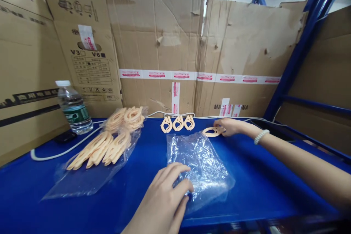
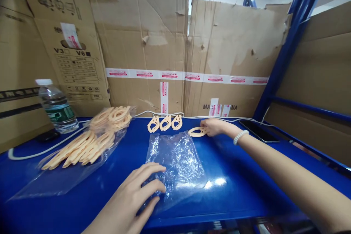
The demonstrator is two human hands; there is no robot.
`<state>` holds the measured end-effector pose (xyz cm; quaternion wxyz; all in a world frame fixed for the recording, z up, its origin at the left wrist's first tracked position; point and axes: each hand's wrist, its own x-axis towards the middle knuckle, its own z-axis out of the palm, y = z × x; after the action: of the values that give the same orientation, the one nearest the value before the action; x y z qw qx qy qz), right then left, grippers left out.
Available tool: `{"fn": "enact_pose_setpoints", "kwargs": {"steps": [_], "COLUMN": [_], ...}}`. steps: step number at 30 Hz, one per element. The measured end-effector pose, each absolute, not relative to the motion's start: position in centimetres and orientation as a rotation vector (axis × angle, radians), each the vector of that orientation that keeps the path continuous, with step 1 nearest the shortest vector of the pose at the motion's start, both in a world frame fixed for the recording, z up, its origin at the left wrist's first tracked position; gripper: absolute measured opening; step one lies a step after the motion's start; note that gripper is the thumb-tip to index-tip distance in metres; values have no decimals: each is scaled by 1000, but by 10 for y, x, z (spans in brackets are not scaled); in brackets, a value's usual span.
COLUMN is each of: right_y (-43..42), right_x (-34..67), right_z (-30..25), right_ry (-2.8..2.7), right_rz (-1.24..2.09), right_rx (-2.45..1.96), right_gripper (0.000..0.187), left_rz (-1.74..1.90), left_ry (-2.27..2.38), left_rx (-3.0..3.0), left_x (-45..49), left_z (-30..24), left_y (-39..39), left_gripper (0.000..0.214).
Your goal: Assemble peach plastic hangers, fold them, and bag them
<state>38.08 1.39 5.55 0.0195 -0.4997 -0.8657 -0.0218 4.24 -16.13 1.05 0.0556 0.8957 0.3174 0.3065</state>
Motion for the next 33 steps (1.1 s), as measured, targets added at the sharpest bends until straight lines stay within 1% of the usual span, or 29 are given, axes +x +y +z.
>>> {"fn": "enact_pose_setpoints", "kwargs": {"steps": [3, 6, 7, 9, 14, 18, 20, 24, 29, 33], "right_y": [-17, -53, -65, -88, -146, -187, -202, -217, -226, -238], "right_x": [394, 403, 405, 405, 384, 350, 332, 310, 311, 316], "right_z": [53, 50, 49, 49, 63, 73, 73, 65, 55, 47], "right_ry": [-2668, -2597, -2536, -2373, -2070, -1945, -1972, -2091, -2267, -2252], "right_rz": [-48, -50, -71, -146, -390, -564, -555, -462, -380, -470], "right_rx": [-1518, -1423, -1375, -1283, -1170, -1169, -1124, -957, -821, -794], "right_gripper": [38, 27, 27, 27, 16, 11, 8, 17, 25, 25], "left_rz": [915, 932, 940, 942, 1010, 959, 935, 974, 1013, 1128], "left_ry": [992, 979, 970, 941, 912, 985, 1018, 1033, 1086, 1127], "left_rx": [2801, 2858, 2875, 2910, 2943, 2951, 2958, 2956, 2853, 2785], "left_x": [42, 42, 43, 43, 46, 46, 46, 46, 48, 51], "left_z": [2, -3, -4, -5, -15, -22, -22, -18, -8, -3], "left_y": [-164, -164, -164, -162, -158, -162, -166, -172, -174, -172], "left_gripper": [27, 33, 36, 39, 39, 43, 45, 48, 47, 39]}}
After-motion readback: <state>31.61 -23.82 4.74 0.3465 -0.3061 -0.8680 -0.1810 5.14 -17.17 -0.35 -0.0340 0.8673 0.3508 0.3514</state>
